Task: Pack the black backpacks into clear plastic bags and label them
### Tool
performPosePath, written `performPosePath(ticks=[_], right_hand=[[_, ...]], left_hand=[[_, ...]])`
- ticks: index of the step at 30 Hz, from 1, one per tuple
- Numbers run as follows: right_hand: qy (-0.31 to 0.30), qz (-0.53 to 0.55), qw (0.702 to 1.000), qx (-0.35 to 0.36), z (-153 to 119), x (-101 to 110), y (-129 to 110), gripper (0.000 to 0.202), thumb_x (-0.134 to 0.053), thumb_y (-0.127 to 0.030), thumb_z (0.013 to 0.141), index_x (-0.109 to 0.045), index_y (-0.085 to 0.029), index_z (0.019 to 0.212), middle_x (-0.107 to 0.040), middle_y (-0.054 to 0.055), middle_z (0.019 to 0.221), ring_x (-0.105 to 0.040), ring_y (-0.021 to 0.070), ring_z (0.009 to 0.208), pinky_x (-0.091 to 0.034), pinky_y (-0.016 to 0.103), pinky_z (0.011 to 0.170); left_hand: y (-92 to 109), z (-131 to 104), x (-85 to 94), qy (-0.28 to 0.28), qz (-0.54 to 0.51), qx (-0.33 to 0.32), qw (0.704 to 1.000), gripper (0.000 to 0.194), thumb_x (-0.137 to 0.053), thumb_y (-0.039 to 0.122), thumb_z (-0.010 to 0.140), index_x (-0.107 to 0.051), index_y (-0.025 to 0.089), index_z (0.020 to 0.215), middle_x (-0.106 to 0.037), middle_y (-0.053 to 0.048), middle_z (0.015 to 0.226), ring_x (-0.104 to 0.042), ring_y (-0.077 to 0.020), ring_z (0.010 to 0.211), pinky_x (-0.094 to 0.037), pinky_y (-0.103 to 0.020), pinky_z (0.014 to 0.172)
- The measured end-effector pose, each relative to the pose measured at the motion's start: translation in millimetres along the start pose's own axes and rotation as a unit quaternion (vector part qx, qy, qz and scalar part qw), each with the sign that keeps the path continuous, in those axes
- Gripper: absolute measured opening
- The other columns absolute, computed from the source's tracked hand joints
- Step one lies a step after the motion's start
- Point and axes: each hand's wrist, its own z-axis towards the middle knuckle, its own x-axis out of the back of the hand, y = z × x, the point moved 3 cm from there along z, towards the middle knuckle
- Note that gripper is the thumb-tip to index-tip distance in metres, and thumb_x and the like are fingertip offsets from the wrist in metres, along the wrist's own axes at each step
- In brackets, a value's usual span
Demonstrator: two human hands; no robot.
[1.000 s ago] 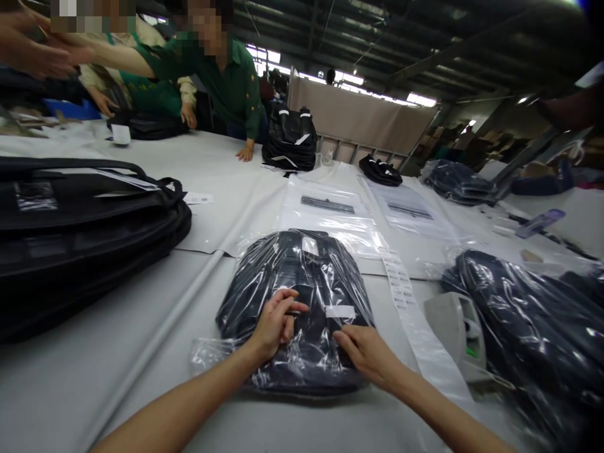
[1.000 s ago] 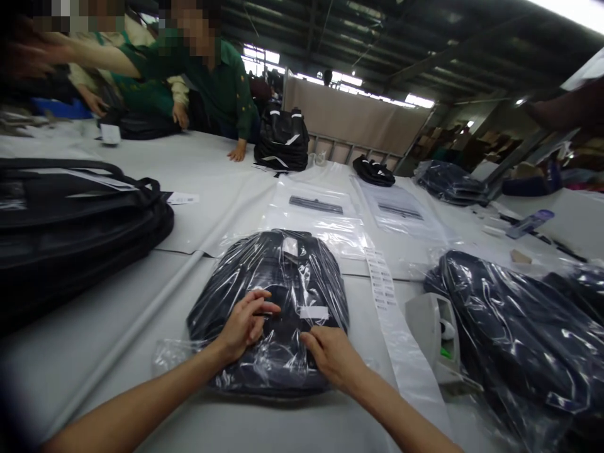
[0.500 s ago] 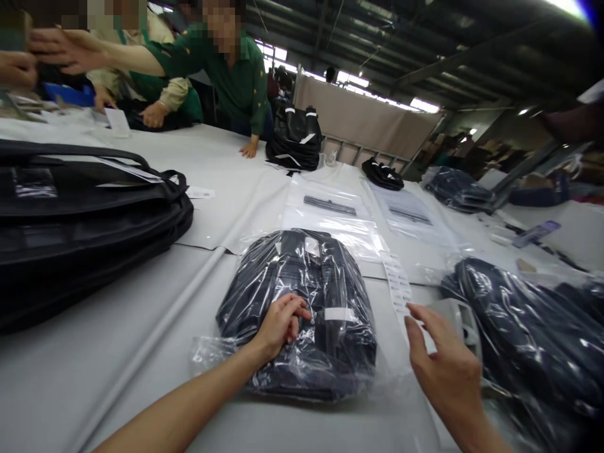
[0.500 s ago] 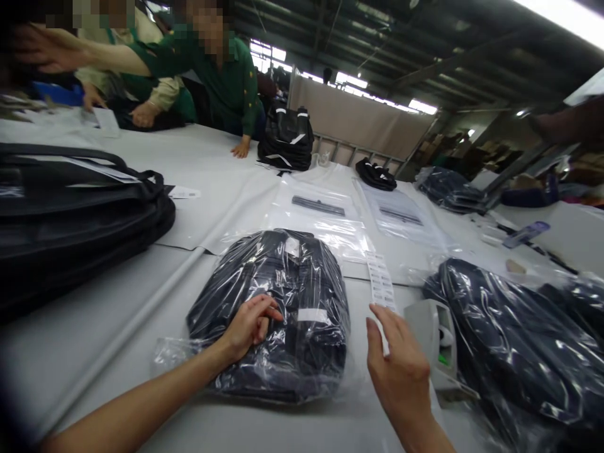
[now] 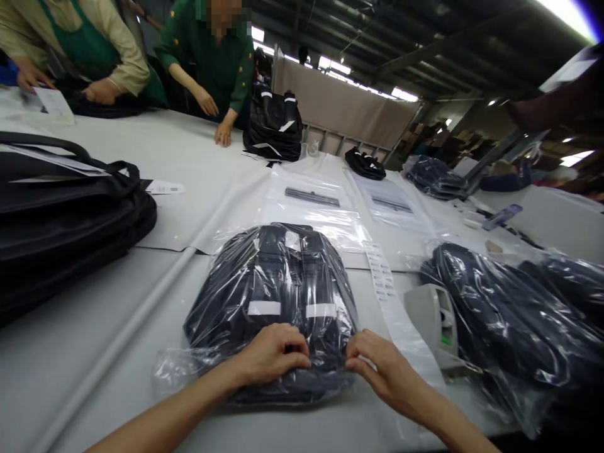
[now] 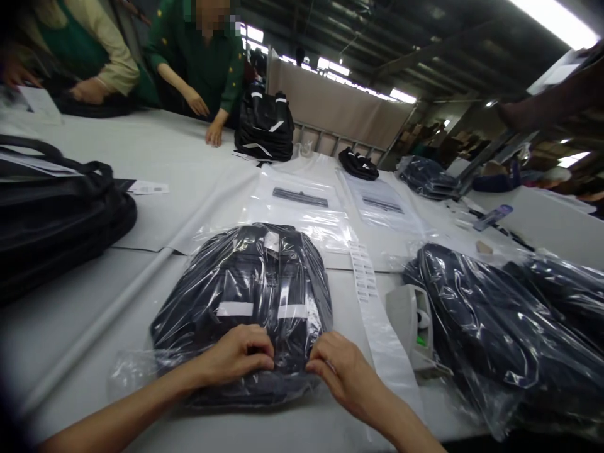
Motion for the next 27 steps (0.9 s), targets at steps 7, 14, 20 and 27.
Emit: performPosePath(ticks=[7,14,20,27], right_hand=[[0.035,-0.077,0.991,0.101,-6.3,-4.1,-8.5,0.013,-0.05,-0.025,0.09,-0.058,-0.02,0.081,-0.064,0.002,0.078,-0.058,0.0139,0.074,-0.043,0.026,0.067],[-0.047,-0.121,0.974,0.186,13.1,-9.5,-2.7,0.019,-0.037,-0.014,0.092,-0.056,-0.018,0.092,-0.064,0.007,0.104,-0.057,0.0162,0.097,-0.042,0.032,0.084],[0.019,0.014,0.999,-0.041,19.0,-14.0,24.7,0.02,-0.043,-0.026,0.091,-0.055,-0.021,0.077,-0.058,-0.003,0.067,-0.053,0.0128,0.063,-0.038,0.024,0.062],[0.063,0.078,0.988,-0.117,34.4,-21.6,32.2,0.019,-0.051,-0.027,0.084,-0.057,-0.02,0.066,-0.052,-0.006,0.054,-0.046,0.0102,0.051,-0.031,0.023,0.051]], left_hand=[[7.1,-9.6,4.5,0.048,0.03,-0.082,0.995,0.01,-0.06,0.028,0.083,-0.066,0.021,0.078,-0.056,-0.006,0.122,-0.049,-0.0235,0.109,-0.037,-0.037,0.094],[16.7,0.2,-2.3,-0.105,0.029,-0.073,0.991,0.032,-0.043,0.023,0.091,-0.05,0.022,0.122,-0.048,-0.009,0.135,-0.031,-0.0261,0.132,-0.026,-0.044,0.107],[3.8,2.6,-0.2,-0.01,-0.075,0.061,0.995,0.024,-0.041,0.03,0.092,-0.061,0.023,0.103,-0.065,0.0,0.095,-0.059,-0.0172,0.086,-0.041,-0.025,0.076],[-3.3,5.1,-11.4,0.059,0.031,0.092,0.994,0.018,-0.039,0.023,0.091,-0.047,0.019,0.075,-0.05,0.001,0.076,-0.046,-0.0139,0.071,-0.036,-0.026,0.066]])
